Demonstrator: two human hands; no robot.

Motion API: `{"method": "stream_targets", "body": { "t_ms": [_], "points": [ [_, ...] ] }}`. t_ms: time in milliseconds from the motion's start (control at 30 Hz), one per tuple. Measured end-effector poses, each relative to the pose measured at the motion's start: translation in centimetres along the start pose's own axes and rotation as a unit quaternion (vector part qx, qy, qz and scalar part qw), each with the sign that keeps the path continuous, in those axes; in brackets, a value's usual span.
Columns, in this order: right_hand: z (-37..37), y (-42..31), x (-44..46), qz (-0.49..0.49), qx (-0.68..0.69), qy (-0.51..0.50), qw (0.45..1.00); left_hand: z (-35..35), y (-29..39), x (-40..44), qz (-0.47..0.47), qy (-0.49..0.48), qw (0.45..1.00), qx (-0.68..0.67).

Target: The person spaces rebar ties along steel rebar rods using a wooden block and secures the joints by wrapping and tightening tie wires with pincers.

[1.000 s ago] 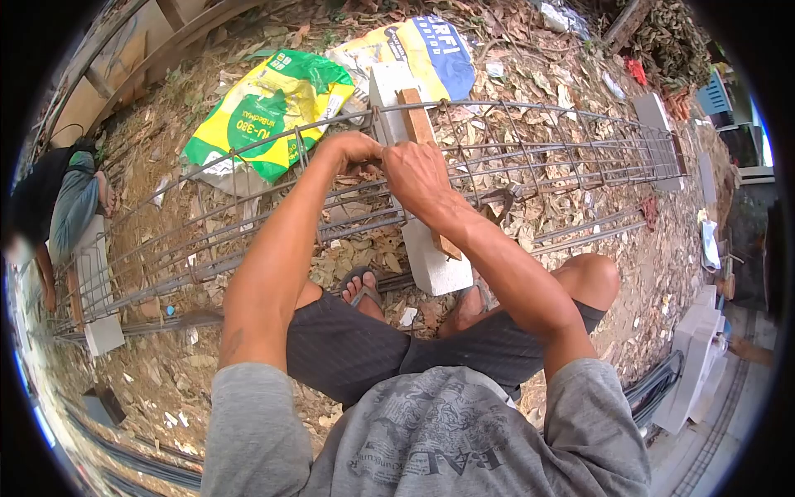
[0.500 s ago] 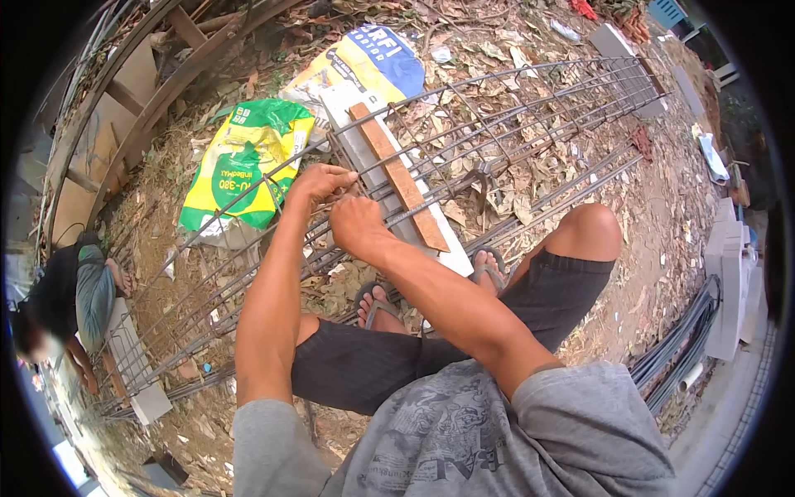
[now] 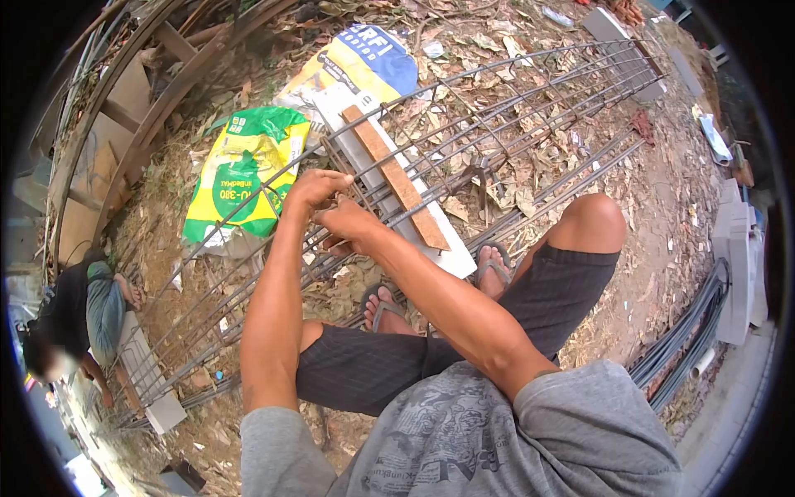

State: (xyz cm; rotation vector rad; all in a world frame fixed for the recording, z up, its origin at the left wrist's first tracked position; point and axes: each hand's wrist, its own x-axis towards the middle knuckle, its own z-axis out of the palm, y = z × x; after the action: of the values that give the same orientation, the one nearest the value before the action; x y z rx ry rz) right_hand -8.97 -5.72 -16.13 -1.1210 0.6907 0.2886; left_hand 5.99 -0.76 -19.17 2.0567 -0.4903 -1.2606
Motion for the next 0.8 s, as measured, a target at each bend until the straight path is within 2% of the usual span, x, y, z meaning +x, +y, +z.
{"method": "stream_targets", "body": {
  "t_ms": [33,133,233,267,367,400,500,633,800],
  "points": [
    [0.2,-0.1,0.1,0.005,0.070,-0.018,0.997,-0.1,-0.3,0.3,0.010,-0.003,1.000,-0.003],
    [1.0,-0.2,0.6,0.001,0.090,0.062,0.994,-0.1,-0.9,0.9,0.028,-0.006,1.000,0.001],
    [2.4,1.8,-1.2,-0.055,0.067,0.054,0.995,-0.1,-0.6,0.9,0.007,-0.003,1.000,0.010],
    [2.7,2.4,-2.0,-0.045,0.094,0.031,0.994,-0.1,-0.5,0.9,-0.005,-0.008,1.000,0.005],
    [2.9,2.5,-2.7,-0.098,0.179,0.074,0.976,-0.1,-0.7,0.8,-0.008,-0.012,1.000,-0.017],
    [2.9,2.2,-2.3,-0.084,0.198,0.083,0.973,-0.1,-0.7,0.9,-0.007,-0.013,1.000,-0.013],
    [2.2,1.9,-0.6,-0.093,0.211,0.036,0.972,-0.3,-0.6,1.0,0.009,-0.024,1.000,-0.007],
    [2.6,2.0,-0.8,-0.099,0.244,0.063,0.963,-0.5,-0.5,0.8,0.012,-0.024,1.000,0.000],
    [2.3,1.7,-1.4,-0.086,0.263,0.043,0.960,-0.2,-0.2,0.4,-0.016,-0.009,1.000,-0.007]
  ]
}}
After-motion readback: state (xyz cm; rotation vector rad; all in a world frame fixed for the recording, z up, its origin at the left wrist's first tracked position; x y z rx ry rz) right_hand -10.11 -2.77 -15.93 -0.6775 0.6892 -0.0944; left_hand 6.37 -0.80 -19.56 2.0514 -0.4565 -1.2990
